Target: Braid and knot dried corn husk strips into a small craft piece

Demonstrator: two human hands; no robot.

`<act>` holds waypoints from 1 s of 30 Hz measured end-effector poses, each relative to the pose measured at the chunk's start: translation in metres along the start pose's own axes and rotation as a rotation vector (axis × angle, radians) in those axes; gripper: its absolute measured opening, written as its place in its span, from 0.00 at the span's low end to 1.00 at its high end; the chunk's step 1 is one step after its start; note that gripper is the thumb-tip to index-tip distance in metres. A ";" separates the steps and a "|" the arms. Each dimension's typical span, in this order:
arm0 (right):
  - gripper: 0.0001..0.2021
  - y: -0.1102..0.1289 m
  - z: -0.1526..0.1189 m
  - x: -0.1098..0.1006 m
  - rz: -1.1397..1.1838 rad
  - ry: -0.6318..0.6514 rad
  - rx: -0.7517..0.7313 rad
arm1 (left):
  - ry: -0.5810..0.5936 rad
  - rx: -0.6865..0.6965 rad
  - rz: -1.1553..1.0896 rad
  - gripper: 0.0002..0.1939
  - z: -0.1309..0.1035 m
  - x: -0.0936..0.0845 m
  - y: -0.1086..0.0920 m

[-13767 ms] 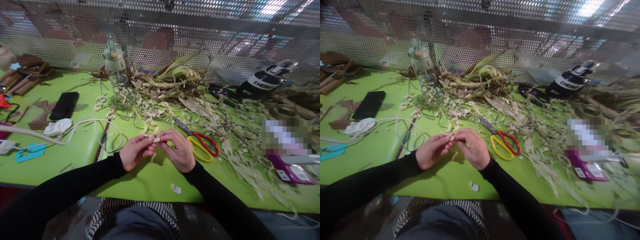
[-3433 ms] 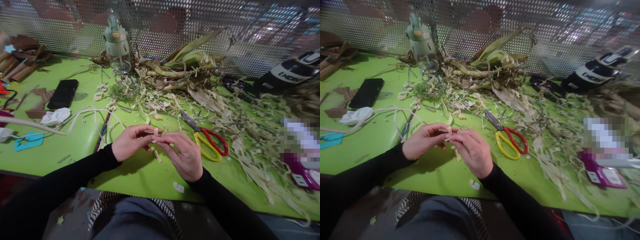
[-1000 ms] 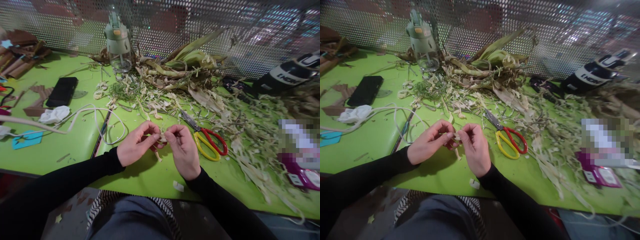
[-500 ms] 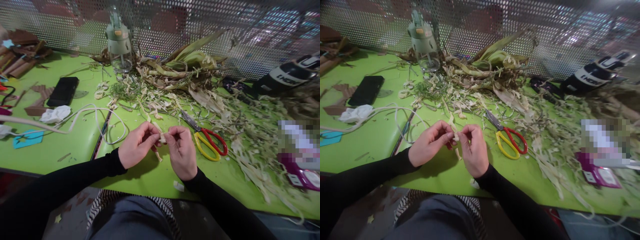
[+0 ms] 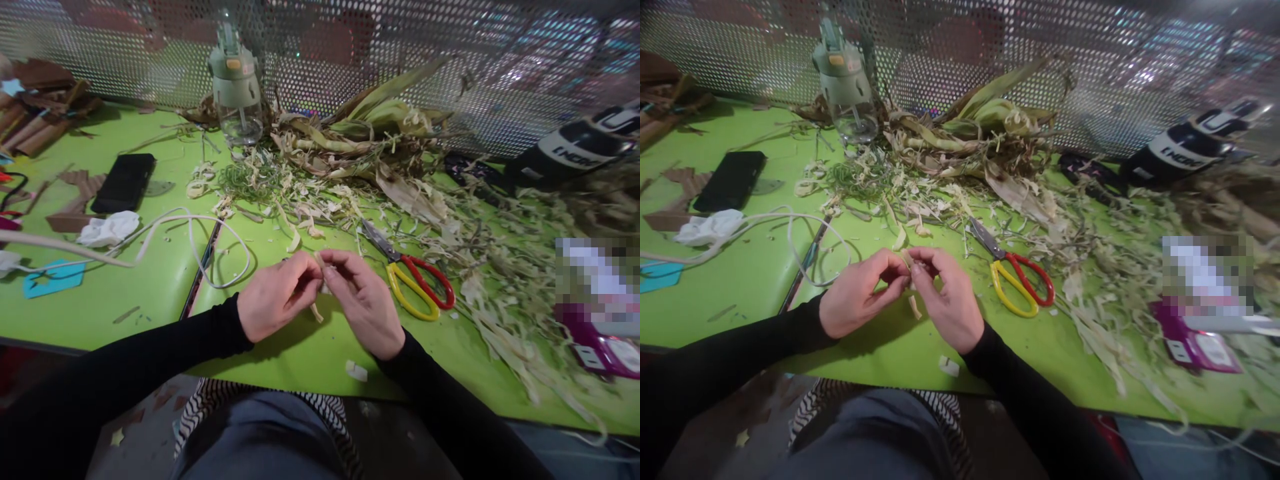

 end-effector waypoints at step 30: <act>0.04 0.035 0.000 -0.001 -0.329 0.073 -0.283 | 0.037 -0.308 -0.550 0.08 0.000 0.008 0.021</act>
Point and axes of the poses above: each hand's wrist, its own z-axis towards the middle knuckle, its own x-axis out of the palm, y = z × x, the point moved 9 cm from there along z, towards the middle knuckle, and after that the axes turned 5 degrees about z, right-handed, at the moved point
